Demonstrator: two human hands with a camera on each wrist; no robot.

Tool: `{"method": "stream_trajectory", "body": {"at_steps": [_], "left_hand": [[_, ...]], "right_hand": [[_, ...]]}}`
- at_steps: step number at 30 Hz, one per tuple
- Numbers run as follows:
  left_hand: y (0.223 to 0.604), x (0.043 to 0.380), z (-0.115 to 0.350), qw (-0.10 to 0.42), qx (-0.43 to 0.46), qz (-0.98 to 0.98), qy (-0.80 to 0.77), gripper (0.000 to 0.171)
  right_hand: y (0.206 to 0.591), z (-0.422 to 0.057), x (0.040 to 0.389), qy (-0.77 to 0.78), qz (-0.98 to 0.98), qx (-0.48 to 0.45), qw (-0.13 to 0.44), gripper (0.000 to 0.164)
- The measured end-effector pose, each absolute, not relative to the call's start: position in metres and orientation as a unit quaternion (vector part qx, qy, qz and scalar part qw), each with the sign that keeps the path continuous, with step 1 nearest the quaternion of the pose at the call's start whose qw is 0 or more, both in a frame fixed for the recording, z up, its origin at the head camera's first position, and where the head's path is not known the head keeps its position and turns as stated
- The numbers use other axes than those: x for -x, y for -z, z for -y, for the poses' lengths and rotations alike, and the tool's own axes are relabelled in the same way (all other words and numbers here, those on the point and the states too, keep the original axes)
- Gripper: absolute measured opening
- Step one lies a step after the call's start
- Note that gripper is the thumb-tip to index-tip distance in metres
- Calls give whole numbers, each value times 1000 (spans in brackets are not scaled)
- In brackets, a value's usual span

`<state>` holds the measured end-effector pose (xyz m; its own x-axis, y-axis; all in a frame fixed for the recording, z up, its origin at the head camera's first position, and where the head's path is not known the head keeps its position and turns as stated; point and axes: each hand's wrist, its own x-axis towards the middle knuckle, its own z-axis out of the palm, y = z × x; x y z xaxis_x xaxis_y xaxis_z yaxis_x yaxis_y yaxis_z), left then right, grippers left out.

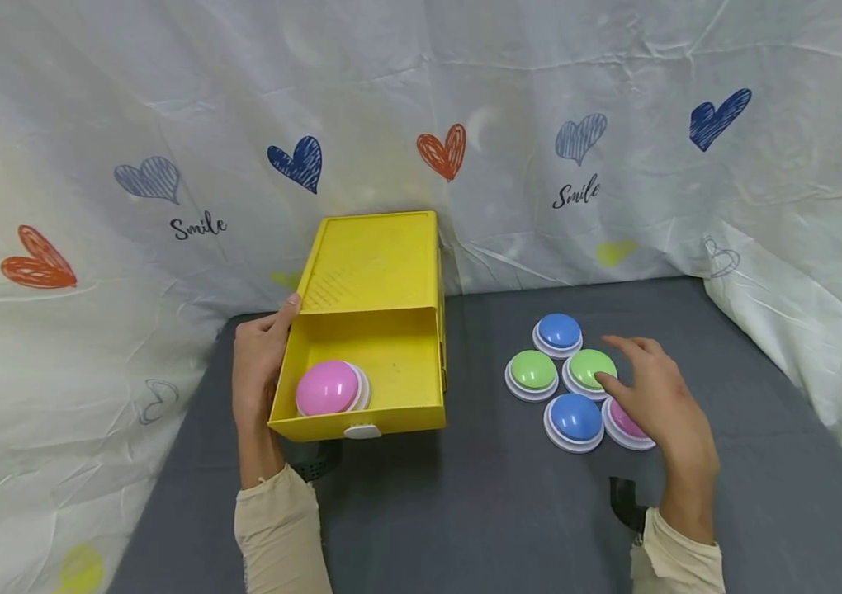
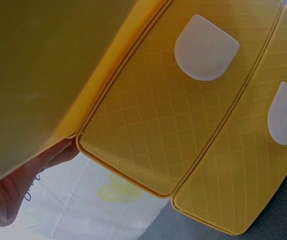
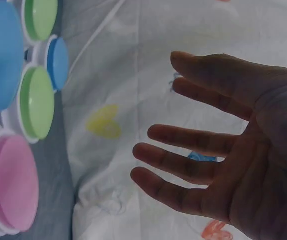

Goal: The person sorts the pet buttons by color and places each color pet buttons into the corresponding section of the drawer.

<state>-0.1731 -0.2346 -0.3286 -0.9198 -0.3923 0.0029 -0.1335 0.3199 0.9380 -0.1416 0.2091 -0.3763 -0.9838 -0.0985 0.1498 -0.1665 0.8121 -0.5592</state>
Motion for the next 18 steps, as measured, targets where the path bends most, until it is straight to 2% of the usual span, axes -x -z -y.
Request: {"method": "stream_trajectory", "body": {"at_steps": [8,13,18], "left_hand": [[329,173,232,125,-160,800,565,64],[331,176,234,118,-164,798,568,65],[341,182,240,115,-176,799,563,64]], "right_hand": [[386,-229,135,-277,960,-33,-36,62],[396,-236,136,-253,965,-31,-63,64],[410,-238,139,-254,959,0,-123,73]]}}
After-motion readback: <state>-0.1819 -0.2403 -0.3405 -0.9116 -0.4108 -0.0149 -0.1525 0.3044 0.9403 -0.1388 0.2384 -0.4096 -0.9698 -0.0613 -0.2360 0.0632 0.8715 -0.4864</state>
